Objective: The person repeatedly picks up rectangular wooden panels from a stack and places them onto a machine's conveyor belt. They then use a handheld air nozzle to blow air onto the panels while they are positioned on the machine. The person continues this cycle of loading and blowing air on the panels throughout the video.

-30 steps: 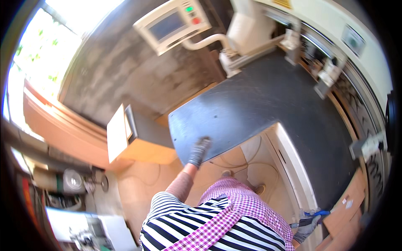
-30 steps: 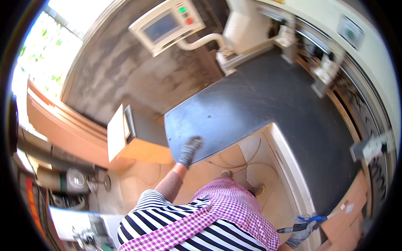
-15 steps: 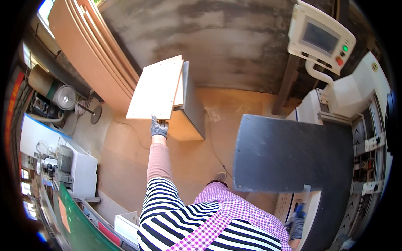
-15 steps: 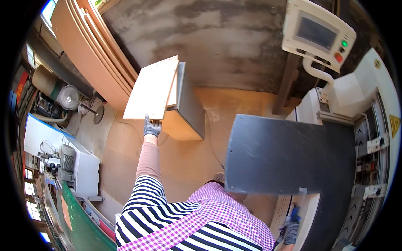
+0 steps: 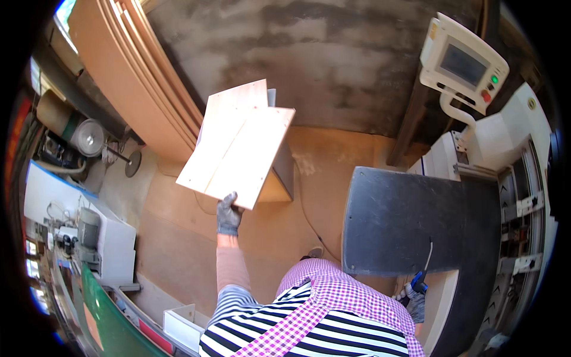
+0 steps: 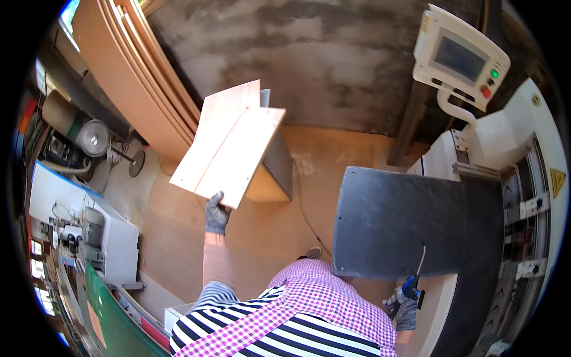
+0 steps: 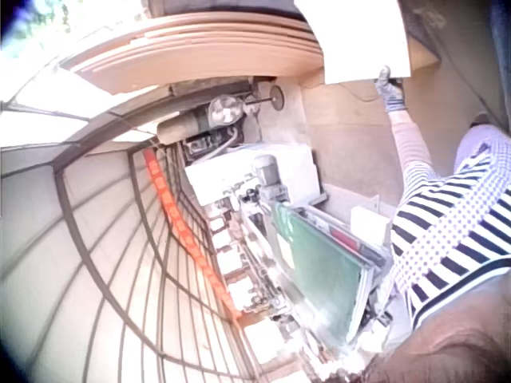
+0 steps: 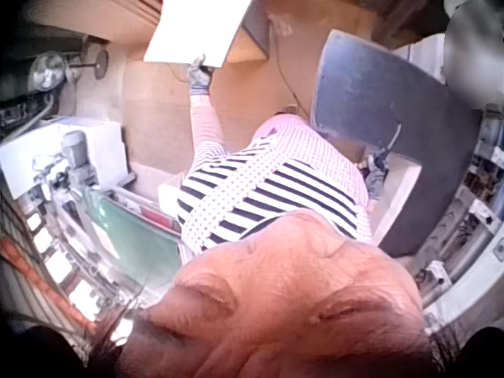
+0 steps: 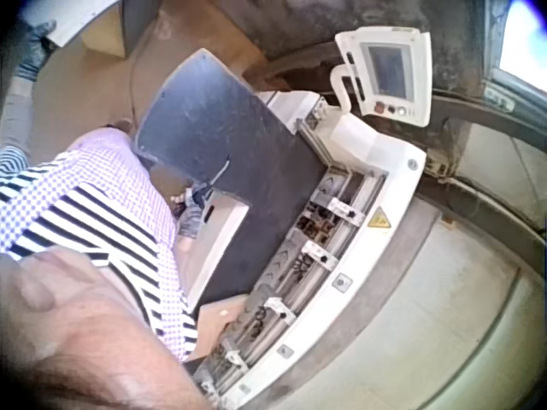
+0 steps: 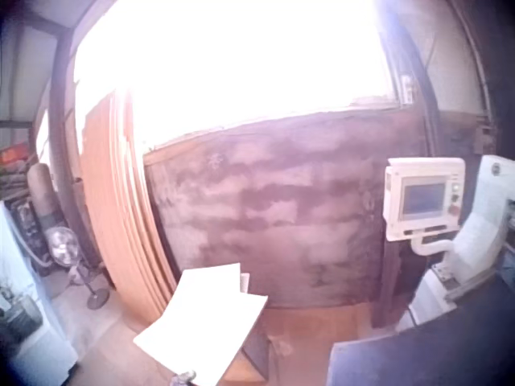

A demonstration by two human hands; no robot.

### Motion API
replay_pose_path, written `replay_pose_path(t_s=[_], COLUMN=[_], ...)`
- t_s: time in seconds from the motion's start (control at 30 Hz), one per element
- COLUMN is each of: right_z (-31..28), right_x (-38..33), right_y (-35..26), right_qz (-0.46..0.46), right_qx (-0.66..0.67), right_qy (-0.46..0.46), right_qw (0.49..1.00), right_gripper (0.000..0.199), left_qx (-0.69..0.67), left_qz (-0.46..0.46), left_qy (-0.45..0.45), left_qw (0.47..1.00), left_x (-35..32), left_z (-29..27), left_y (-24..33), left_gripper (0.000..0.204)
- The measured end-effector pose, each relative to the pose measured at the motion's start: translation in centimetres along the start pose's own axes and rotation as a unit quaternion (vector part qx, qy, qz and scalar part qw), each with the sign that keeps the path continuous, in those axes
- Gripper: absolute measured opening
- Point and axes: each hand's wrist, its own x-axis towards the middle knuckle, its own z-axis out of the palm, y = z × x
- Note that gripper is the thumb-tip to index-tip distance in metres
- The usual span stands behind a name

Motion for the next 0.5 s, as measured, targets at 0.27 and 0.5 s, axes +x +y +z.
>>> replay_pose_path(t_s=[0.27,0.5], right_z=[-6.6,-19.5], right_x=[-7.3,-11.7], right_y=[2.2,6.8], right_qz=[-0.05,-0.153], right_qx=[0.071,0.14], right_qy=[0.031,0.054], right_qw=[0.996,0.977], right_gripper=[0.022,0.025], left_qx=[0.002,-0.038], left_qz=[-0.081,-0.303], left_qy=[-0.095,-0.212], left_qw=[0.992,0.928], left_x=[-16.9,-25.5], left_z=[12.2,25.3], left_y=[-6.5,-22.2], left_gripper=[0.051,0.033])
